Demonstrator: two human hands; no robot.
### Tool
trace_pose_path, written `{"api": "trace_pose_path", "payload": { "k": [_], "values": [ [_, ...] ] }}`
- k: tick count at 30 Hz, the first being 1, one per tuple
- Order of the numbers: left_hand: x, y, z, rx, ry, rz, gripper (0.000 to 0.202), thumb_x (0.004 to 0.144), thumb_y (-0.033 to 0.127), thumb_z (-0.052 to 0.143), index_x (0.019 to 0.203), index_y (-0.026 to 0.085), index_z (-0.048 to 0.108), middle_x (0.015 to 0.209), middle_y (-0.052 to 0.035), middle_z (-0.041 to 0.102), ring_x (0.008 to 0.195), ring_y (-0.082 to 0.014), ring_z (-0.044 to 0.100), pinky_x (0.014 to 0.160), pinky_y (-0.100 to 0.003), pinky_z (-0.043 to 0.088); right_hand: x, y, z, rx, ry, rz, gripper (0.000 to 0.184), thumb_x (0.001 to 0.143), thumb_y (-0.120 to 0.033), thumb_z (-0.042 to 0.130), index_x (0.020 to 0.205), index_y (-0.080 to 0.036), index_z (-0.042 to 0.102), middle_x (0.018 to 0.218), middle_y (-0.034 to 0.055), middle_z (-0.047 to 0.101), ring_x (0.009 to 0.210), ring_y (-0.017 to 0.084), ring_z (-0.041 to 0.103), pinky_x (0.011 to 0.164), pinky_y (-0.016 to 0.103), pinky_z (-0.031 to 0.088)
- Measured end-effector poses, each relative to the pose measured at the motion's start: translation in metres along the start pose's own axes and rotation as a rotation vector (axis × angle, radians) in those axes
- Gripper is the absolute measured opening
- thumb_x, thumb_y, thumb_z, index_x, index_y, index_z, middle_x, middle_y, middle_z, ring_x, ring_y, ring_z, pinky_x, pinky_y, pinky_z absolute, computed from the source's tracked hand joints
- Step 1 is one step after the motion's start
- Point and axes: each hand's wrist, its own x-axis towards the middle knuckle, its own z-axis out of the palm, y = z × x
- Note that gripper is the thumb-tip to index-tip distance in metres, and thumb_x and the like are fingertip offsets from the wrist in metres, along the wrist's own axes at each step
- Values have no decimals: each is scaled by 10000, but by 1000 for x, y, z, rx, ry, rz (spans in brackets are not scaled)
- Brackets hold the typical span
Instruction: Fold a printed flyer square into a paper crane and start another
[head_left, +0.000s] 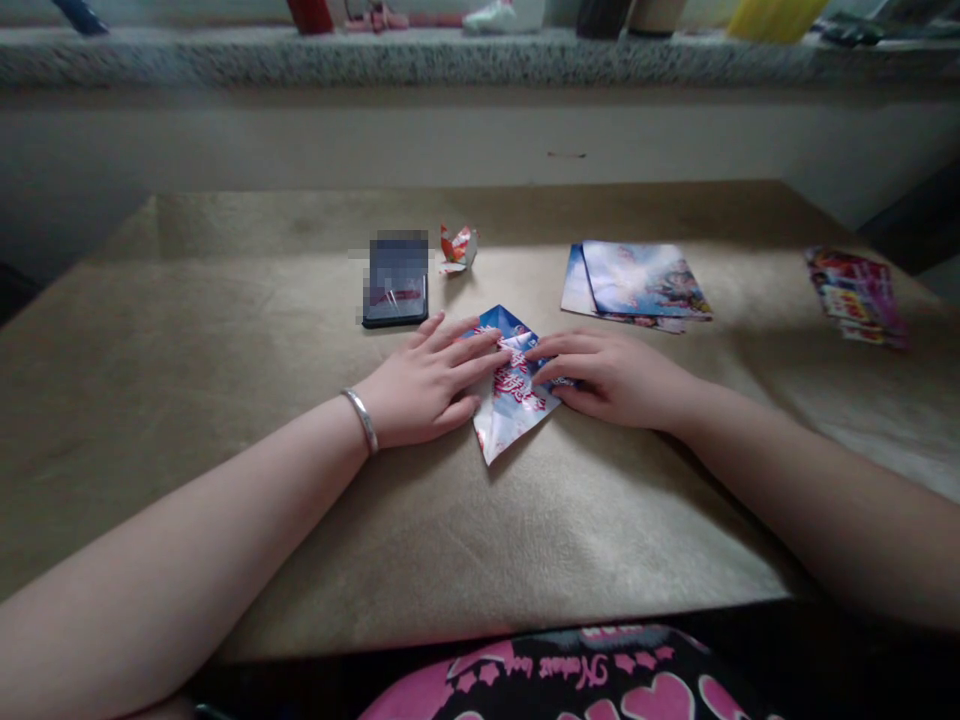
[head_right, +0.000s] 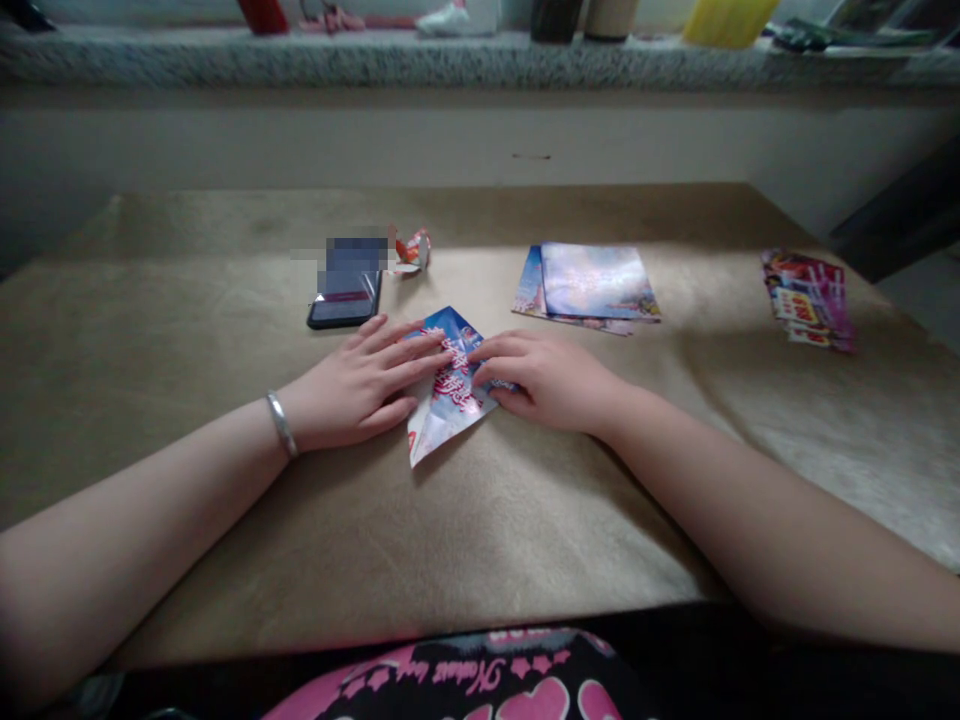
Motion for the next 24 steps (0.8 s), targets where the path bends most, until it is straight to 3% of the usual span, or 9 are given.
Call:
{"api": "trace_pose_path", "payload": {
  "k": [6,11,16,20,24],
  "values": [
    [2,-2,0,-60,-21,0,537,905,352,408,1422,228,327,1468,-67,366,1358,-238,310,1163,-474,103,-3,-1,-2,-39,-99,-7,340,874,-199,491,1190,-225,614,1299,59,586,1210,205,520,1021,389,432],
    [3,-2,1,-101,-12,-3,585,912,356,402,1448,178,250,1493,-111,310,1359,-244,306,1131,-413,239,-5,-5,-9,-98,-130,-32,366,870,-329,548,1209,-210,614,1316,71,575,1221,229,516,1023,400,432],
    [1,-1,-2,-171,-10,-33,644,888,377,451,1450,159,224,1439,-132,378,1331,-263,332,1118,-426,263,-3,-8,-14,-189,-112,-72,303,912,-243,469,1155,-258,649,1244,22,631,1138,207,577,942,380,485],
    [1,0,-5,-282,142,-10,677,833,355,545,1421,149,281,1255,-146,498,1128,-225,497,989,-356,418,-4,-10,-19,-260,-139,-90,304,910,-213,456,1132,-255,660,1218,26,647,1074,211,607,878,373,506],
    [1,-3,-8,-181,251,109,492,860,301,529,1326,179,435,1031,-72,616,965,-183,552,1001,-382,405,-8,-11,-24,-299,-151,-61,303,905,-204,448,1097,-268,673,1189,11,663,1023,207,623,838,366,509]
  ]
}}
